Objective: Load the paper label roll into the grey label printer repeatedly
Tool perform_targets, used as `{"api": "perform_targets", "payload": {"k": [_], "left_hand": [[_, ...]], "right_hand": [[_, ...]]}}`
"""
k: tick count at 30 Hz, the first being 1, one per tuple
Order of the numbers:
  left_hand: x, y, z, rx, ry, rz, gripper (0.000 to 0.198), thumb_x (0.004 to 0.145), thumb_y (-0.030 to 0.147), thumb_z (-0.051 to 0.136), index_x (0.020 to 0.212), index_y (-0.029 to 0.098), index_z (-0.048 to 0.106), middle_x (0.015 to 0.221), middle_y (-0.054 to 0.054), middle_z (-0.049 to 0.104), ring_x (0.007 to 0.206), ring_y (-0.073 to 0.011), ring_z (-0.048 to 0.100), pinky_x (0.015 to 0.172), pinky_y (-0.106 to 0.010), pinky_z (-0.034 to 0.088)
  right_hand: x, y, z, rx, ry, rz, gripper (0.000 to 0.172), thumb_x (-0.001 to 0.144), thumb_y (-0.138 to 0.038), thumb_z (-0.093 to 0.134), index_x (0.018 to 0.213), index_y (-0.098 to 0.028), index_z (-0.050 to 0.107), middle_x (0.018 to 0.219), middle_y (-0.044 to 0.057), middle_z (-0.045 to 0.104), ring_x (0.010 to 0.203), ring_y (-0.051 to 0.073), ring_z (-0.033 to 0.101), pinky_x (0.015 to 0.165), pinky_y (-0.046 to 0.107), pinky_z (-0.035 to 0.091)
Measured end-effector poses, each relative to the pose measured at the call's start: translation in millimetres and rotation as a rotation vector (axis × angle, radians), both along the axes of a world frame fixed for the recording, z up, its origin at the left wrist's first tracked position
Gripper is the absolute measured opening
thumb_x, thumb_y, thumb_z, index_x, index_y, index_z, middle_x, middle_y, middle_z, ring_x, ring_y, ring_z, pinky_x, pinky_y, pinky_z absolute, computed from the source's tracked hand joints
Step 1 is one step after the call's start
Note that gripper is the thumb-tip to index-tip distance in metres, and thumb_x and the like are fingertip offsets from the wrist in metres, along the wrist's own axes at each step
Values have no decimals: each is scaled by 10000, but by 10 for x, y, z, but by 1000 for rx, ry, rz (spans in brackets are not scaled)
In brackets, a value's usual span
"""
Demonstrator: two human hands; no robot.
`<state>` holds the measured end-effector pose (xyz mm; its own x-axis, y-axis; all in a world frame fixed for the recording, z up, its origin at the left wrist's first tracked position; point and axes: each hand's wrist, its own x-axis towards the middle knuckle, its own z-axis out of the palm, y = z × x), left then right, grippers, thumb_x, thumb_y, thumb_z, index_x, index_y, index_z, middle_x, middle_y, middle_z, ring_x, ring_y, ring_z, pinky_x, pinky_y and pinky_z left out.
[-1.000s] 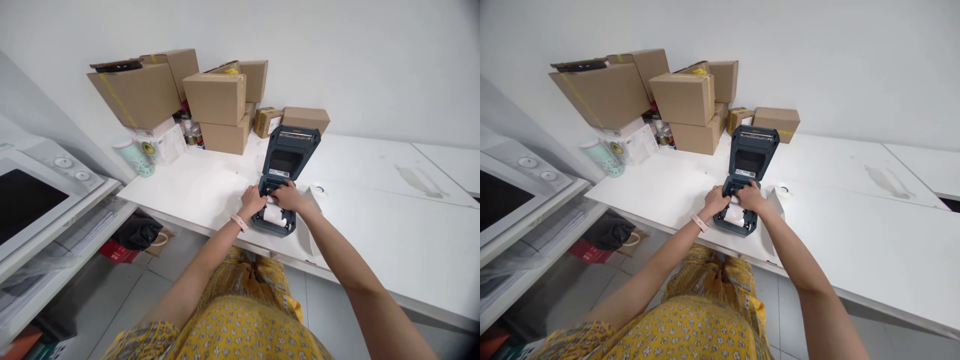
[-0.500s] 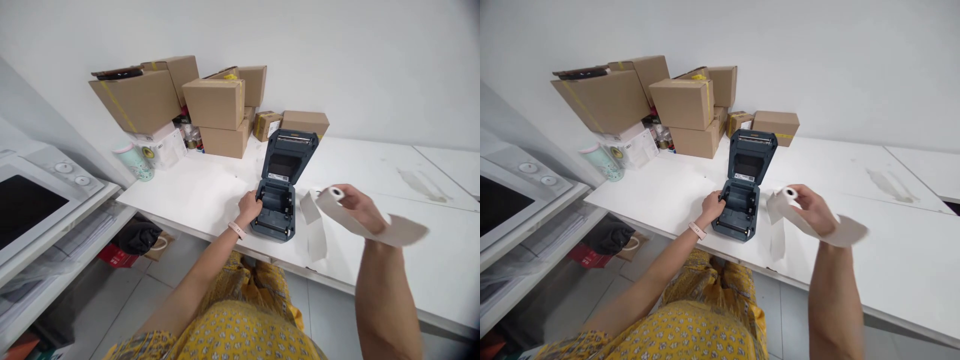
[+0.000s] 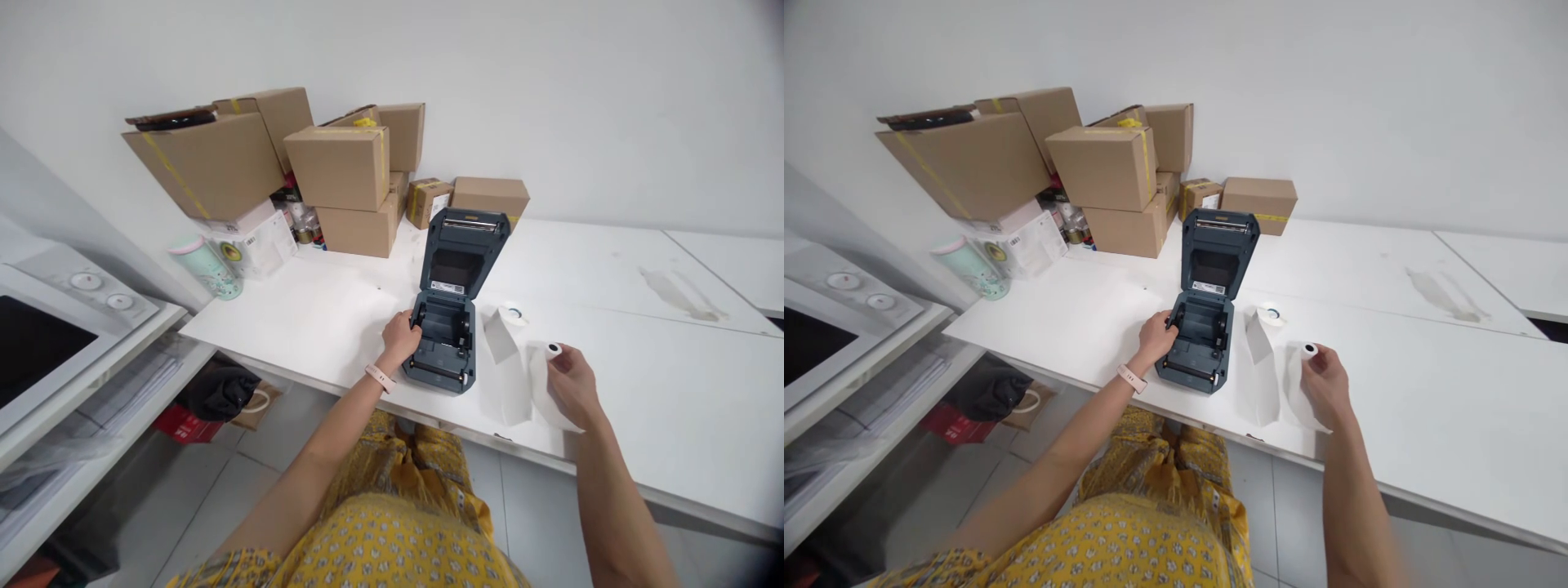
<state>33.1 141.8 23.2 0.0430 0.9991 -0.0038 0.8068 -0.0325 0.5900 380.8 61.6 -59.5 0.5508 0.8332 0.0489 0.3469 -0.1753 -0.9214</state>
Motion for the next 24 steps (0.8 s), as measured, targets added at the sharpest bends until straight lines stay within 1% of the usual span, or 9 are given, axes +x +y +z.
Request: {"api": "perform_targets", "payload": {"k": [4,7,10,13,16,18,21,22,24], "left_hand": [[-3,-4,6,2,-14,-2,437,839,200,491,1259,221,612,1182,-90,689,1067,-257,645,853,-338,502],[0,0,4,7,-14,-3,429,836,206,498,1247,217,618,1182,-92,688,1067,-261,645,855,-339,502],[5,7,4,4,-6,2,424,835,204,504,1242,219,621,1184,-91,688,1076,-260,645,869,-336,500],[6,13,6,-3,-5,4,426,833,198,503,1242,219,621,1193,-95,685,1086,-265,643,877,-344,500],[0,10,7,-5,-22,-2,424,836,200,498,1242,218,619,1201,-96,682,1085,-268,643,872,-351,502],[-5,3,9,-3,-29,-7,416,840,201,496,1237,220,619,1200,-96,682,1078,-265,643,868,-348,501],[-10,-8,15,-5,-35,-16,405,854,206,489,1239,225,615,1203,-95,680,1077,-255,642,868,-339,500],[-10,-9,17,-8,-37,-14,407,856,206,488,1242,225,614,1201,-95,680,1079,-255,641,869,-338,501],[-7,-8,19,-8,-40,-7,413,849,202,492,1242,222,617,1197,-96,682,1084,-259,641,876,-345,502]], "right_hand": [[116,-62,88,39,77,22,764,603,-395,758,1327,-267,547,1294,108,636,1249,325,588,1095,559,430],[75,-149,317,183,50,-74,647,692,-397,719,1312,-303,559,1303,116,639,1246,305,601,1085,521,460],[-164,-176,593,339,-4,-120,449,782,-386,680,1224,-323,625,1208,116,687,1148,277,662,1059,486,491],[-497,-79,731,286,-12,-68,476,795,-377,624,1262,-284,599,1214,100,679,1101,262,678,1004,514,529],[-771,64,661,124,25,-35,662,772,-370,583,1417,-279,457,1472,151,486,1008,263,703,838,483,610],[-872,142,538,67,134,-6,784,743,-340,576,1490,-291,341,1554,187,360,854,239,727,717,459,634],[-899,241,329,39,236,-18,853,709,-311,555,1510,-281,265,1484,200,432,684,186,705,658,443,637],[-888,279,268,40,198,-35,867,707,-319,551,1513,-270,237,1463,200,444,695,185,702,662,433,635],[-858,373,176,58,68,-30,918,710,-346,555,1526,-256,145,1473,208,405,817,210,703,706,418,629]]}}
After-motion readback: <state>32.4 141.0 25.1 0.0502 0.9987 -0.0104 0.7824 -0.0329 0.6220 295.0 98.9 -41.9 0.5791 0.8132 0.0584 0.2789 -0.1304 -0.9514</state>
